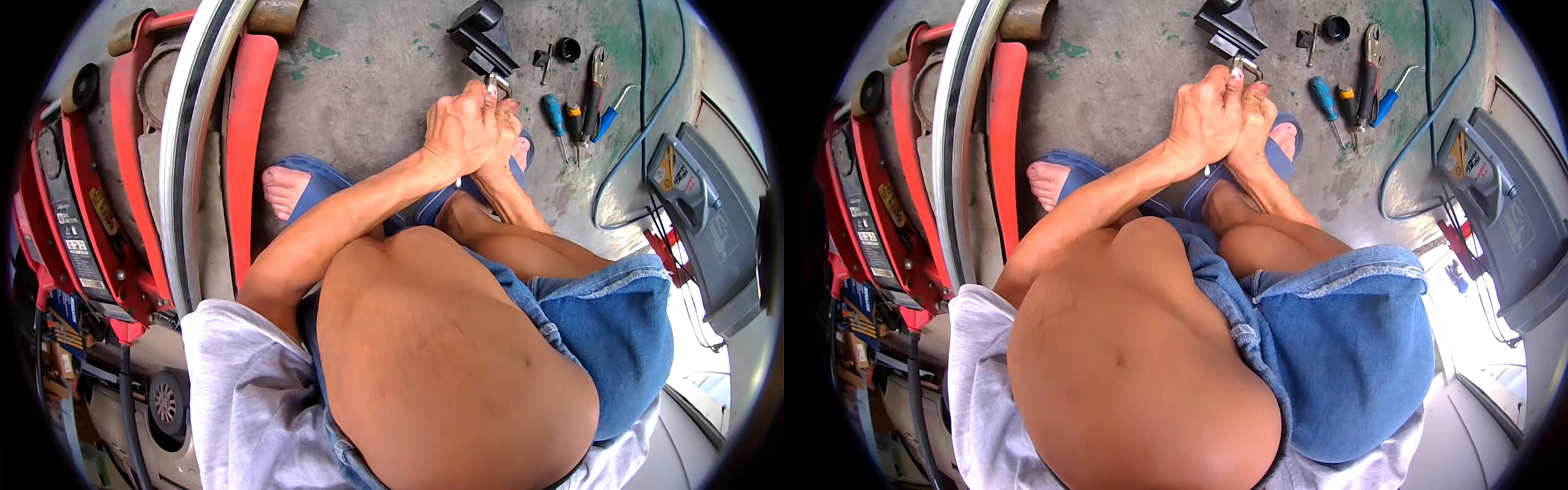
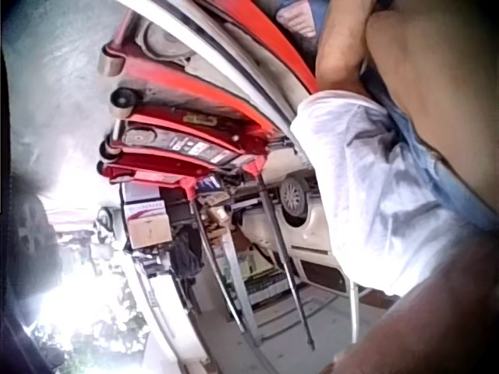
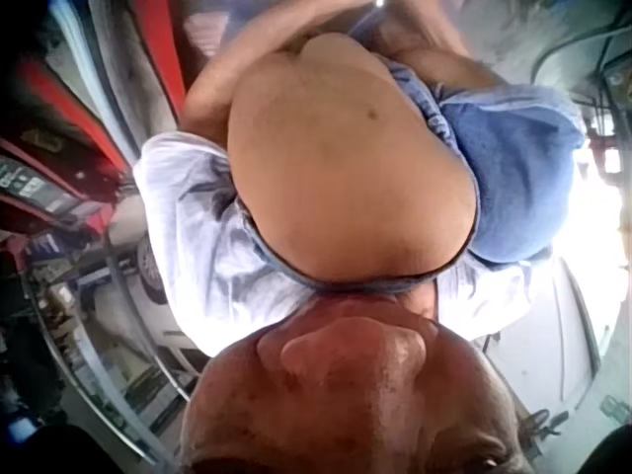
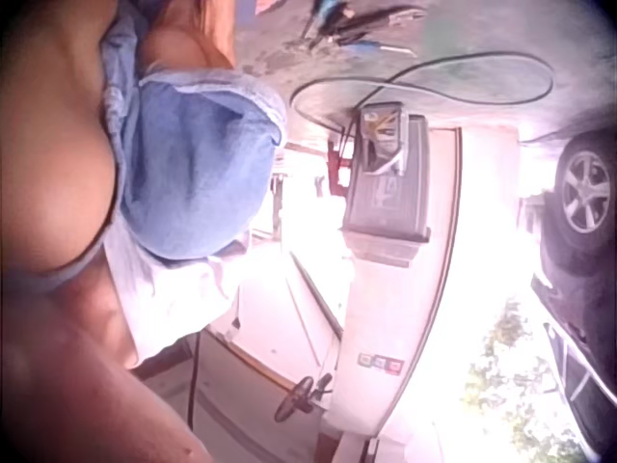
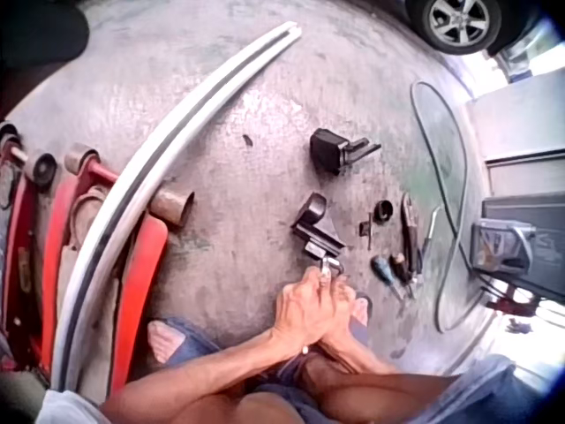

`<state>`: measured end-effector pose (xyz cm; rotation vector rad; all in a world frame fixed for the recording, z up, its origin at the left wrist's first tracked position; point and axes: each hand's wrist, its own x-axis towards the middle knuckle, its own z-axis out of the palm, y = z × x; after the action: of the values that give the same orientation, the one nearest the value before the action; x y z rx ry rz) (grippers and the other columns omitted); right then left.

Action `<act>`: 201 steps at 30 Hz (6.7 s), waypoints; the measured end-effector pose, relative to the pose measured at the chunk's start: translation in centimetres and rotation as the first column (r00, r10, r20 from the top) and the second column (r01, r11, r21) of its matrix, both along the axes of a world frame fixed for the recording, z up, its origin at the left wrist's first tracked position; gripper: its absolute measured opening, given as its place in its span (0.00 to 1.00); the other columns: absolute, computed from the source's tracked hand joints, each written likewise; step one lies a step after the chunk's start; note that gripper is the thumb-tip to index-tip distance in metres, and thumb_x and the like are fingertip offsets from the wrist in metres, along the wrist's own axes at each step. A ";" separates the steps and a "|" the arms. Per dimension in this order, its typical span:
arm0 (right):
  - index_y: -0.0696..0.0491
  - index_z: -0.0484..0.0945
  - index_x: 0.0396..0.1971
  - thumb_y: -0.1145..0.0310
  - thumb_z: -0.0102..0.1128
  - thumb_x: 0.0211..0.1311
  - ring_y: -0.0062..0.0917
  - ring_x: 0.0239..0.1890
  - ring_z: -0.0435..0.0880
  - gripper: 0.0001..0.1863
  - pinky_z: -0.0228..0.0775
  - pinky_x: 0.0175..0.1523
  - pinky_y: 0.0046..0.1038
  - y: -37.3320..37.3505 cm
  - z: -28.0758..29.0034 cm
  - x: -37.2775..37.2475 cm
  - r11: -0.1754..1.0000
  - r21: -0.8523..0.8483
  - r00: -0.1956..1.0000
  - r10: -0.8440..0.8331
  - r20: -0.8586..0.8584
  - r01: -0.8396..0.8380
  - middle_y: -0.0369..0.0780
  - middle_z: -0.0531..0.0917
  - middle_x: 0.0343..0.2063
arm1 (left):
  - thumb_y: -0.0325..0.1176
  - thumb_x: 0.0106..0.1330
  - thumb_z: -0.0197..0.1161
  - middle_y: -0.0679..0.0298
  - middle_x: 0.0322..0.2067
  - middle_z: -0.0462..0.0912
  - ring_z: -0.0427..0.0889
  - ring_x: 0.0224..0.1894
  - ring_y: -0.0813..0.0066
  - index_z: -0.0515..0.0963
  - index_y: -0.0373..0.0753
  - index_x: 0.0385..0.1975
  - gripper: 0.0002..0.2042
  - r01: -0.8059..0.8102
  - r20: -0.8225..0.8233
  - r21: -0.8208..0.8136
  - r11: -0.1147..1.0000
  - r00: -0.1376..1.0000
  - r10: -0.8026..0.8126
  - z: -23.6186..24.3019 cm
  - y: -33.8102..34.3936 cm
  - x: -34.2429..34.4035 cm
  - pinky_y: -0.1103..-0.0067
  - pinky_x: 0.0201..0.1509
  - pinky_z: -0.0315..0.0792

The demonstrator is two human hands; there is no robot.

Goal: The person disassembles and reassembles a small black mechanical part by loosening and tightening a nut with a wrench and removing a small internal component by hand.

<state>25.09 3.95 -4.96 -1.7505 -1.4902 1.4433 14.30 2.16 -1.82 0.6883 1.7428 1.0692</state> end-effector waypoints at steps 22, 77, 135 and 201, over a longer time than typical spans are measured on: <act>0.54 0.73 0.22 0.38 0.43 0.68 0.12 0.15 0.59 0.32 0.49 0.20 0.19 0.6 0.9 -1.5 0.966 -0.253 0.930 -0.146 -0.337 0.059 0.28 0.66 0.14 | 0.41 0.74 0.48 0.52 0.17 0.80 0.83 0.19 0.60 0.74 0.32 0.27 0.19 -0.020 0.147 0.008 1.000 0.989 0.019 0.1 0.4 -1.8 0.68 0.25 0.74; 0.55 0.74 0.20 0.28 0.41 0.61 0.14 0.17 0.61 0.39 0.52 0.23 0.22 9.6 5.3 -0.1 0.897 -0.265 0.925 0.295 -0.239 -0.354 0.29 0.66 0.14 | 0.38 0.49 0.79 0.67 0.35 0.77 0.78 0.36 0.81 0.67 0.39 0.60 0.38 -0.151 0.207 0.424 0.893 0.976 0.066 -0.6 4.7 -10.3 0.84 0.40 0.75; 0.58 0.76 0.32 0.45 0.43 0.70 0.33 0.20 0.73 0.28 0.65 0.27 0.29 4.8 11.5 -5.3 0.559 0.456 0.609 0.792 -0.046 -0.692 0.41 0.72 0.18 | 0.45 0.60 0.55 0.69 0.26 0.80 0.82 0.26 0.69 0.75 0.46 0.29 0.10 -0.223 0.819 -0.366 0.903 0.384 0.427 7.5 -3.5 -12.1 0.69 0.18 0.72; 0.55 0.67 0.18 0.31 0.37 0.64 0.17 0.15 0.62 0.38 0.66 0.25 0.25 1.4 8.5 -4.9 0.914 -0.135 0.896 0.330 -0.298 -0.382 0.32 0.63 0.13 | 0.26 0.57 0.55 0.70 0.22 0.73 0.66 0.25 0.87 0.74 0.33 0.27 0.04 -0.380 0.262 0.429 0.820 0.921 0.290 7.2 -0.8 -12.6 0.89 0.30 0.59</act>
<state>20.16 5.32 3.53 -1.3477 -1.6257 1.9819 1.71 1.41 5.34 0.5540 1.4771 1.7890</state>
